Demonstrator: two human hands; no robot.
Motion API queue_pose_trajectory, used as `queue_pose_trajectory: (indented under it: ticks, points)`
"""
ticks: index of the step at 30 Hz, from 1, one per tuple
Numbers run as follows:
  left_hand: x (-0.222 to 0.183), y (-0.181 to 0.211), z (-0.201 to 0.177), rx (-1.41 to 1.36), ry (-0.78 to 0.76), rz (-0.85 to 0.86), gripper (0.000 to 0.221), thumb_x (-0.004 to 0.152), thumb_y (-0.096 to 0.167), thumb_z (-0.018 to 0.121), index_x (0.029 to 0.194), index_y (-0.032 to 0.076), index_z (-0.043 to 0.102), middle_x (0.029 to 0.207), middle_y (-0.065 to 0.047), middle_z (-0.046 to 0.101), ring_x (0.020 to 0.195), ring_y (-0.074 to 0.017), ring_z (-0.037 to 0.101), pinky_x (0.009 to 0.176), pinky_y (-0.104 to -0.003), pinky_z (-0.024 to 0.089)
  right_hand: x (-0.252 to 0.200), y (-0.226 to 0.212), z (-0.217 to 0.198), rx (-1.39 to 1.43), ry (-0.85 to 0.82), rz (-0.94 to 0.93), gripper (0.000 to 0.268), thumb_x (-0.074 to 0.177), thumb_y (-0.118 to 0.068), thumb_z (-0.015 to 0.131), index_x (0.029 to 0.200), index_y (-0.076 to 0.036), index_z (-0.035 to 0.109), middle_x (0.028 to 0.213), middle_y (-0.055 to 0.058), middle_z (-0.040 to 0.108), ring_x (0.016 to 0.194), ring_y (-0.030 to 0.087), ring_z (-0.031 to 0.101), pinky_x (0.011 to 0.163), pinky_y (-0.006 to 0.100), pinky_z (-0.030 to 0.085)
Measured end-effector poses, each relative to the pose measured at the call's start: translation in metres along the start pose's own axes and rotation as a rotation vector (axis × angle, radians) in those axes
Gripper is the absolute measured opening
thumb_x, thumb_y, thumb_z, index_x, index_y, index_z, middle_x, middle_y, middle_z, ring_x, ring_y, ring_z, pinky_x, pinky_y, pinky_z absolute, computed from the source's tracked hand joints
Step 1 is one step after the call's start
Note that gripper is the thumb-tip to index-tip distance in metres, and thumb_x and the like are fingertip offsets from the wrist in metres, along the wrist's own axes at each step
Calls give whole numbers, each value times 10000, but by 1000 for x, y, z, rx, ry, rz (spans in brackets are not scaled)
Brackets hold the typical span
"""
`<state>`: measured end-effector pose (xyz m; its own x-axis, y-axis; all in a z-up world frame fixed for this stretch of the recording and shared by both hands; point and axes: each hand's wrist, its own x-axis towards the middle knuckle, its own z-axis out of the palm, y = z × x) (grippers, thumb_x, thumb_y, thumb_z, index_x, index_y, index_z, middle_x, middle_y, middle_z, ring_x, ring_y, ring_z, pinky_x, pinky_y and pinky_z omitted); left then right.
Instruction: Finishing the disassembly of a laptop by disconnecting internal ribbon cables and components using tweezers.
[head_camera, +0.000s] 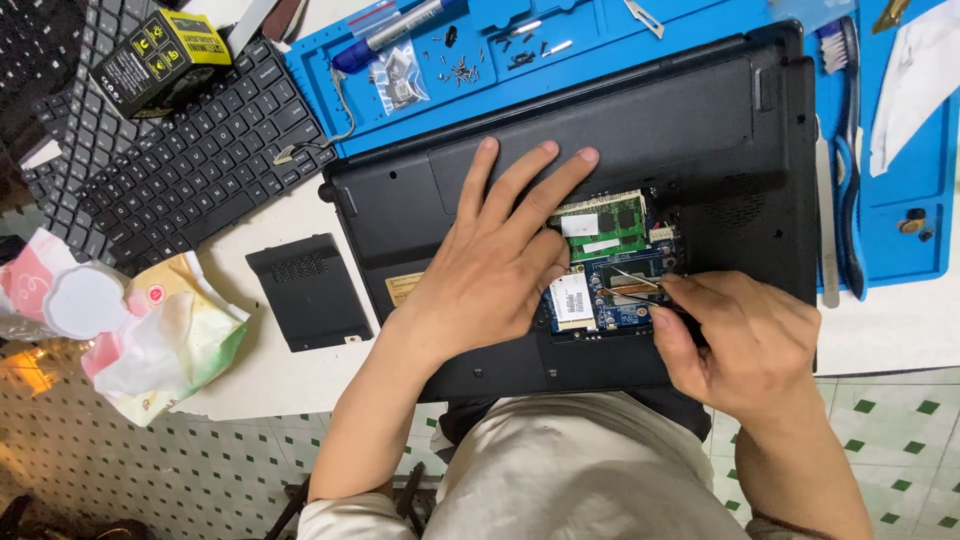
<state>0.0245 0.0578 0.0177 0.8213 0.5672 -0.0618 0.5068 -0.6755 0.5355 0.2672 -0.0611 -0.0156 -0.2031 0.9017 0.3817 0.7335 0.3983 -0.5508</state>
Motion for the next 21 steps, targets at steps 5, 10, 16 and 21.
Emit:
queue_pose_trajectory:
  ticks: [5, 10, 16, 21]
  points:
    - [-2, -4, 1, -73, 17, -1, 171, 997, 58, 745, 903, 105, 611, 1669, -134, 263, 1576, -426, 276, 1317, -708, 119, 0, 0, 0, 8, -25, 19, 225, 998, -183, 664, 1023, 36, 709, 923, 180, 740, 726, 290, 700, 608, 369, 525]
    - [-3, -5, 3, -84, 42, 11, 167, 1028, 79, 738, 920, 112, 615, 1662, -143, 274, 1572, -438, 278, 1317, -720, 117, 3, -1, -2, 13, -40, 13, 232, 1008, -183, 650, 1036, 42, 698, 932, 185, 734, 728, 296, 690, 604, 373, 513]
    - [-3, -5, 4, -98, 68, 9, 169, 1077, 134, 687, 919, 125, 631, 1660, -130, 287, 1576, -438, 276, 1321, -707, 121, 7, -2, -2, 8, -39, -1, 237, 1014, -185, 640, 1026, 44, 702, 911, 180, 732, 718, 292, 691, 593, 368, 507]
    - [-2, -4, 4, -101, 81, 4, 156, 1072, 162, 659, 921, 123, 646, 1652, -129, 305, 1568, -444, 286, 1312, -713, 141, 7, -2, -2, 2, -73, 21, 218, 1010, -176, 655, 1055, 32, 705, 928, 163, 734, 731, 298, 687, 612, 384, 494]
